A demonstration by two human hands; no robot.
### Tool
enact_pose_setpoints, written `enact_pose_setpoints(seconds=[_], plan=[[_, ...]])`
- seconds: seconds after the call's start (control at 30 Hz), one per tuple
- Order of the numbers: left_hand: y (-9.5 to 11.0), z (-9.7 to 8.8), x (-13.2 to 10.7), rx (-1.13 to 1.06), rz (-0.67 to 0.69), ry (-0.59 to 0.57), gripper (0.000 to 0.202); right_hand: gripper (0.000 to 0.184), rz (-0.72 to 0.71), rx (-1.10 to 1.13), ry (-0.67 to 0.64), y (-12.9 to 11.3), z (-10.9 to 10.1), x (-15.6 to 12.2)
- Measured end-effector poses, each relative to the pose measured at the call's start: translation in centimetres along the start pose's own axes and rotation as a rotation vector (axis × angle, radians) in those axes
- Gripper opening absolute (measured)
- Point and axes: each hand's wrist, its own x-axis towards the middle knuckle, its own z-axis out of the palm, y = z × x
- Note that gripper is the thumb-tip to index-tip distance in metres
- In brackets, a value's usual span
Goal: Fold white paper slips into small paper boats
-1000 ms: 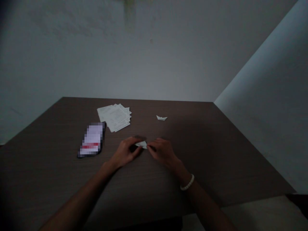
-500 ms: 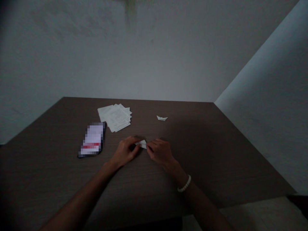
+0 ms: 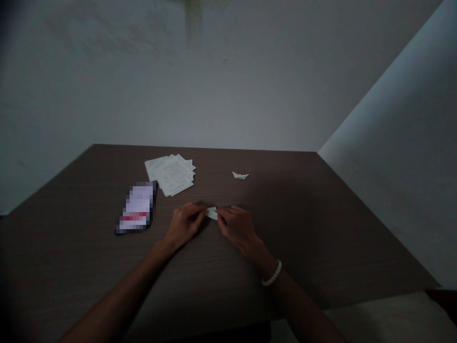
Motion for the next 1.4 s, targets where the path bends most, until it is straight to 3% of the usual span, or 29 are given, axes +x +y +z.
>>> enact_pose_setpoints(seconds=[0.23, 0.47, 0.67, 0.87, 1.13, 1.4], plan=[[-0.1, 0.1, -0.1, -0.002, 0.018, 0.03, 0.018, 0.017, 0.047, 0.079, -0.006, -0.1, 0.2, 0.3], [0.0, 0.3, -0.1, -0.036, -0.094, 0.031, 0.03, 0.011, 0.156, 0.256, -0.003, -1.1, 0.9, 0.4], [0.1, 0.2, 0.2, -0.036, -0.158, 0.012, 0.017, 0.01, 0.188, 0.247, 0.045, -1.6, 1.3, 0.5], [-0.1, 0.3, 0.2, -0.041, -0.155, 0.045, 0.015, 0.01, 0.147, 0.176, 0.051, -1.9, 1.3, 0.5], [0.1, 0.1, 0.5, -0.083, -0.102, -0.009, 0.024, 0.013, 0.029, 0.189, 0.108, -1.7, 1.6, 0.3], [0.1, -0.1, 0.6, -0.074, -0.165, 0.014, 0.016, 0.015, -0.026, 0.208, 0.084, -1.8, 1.3, 0.1]])
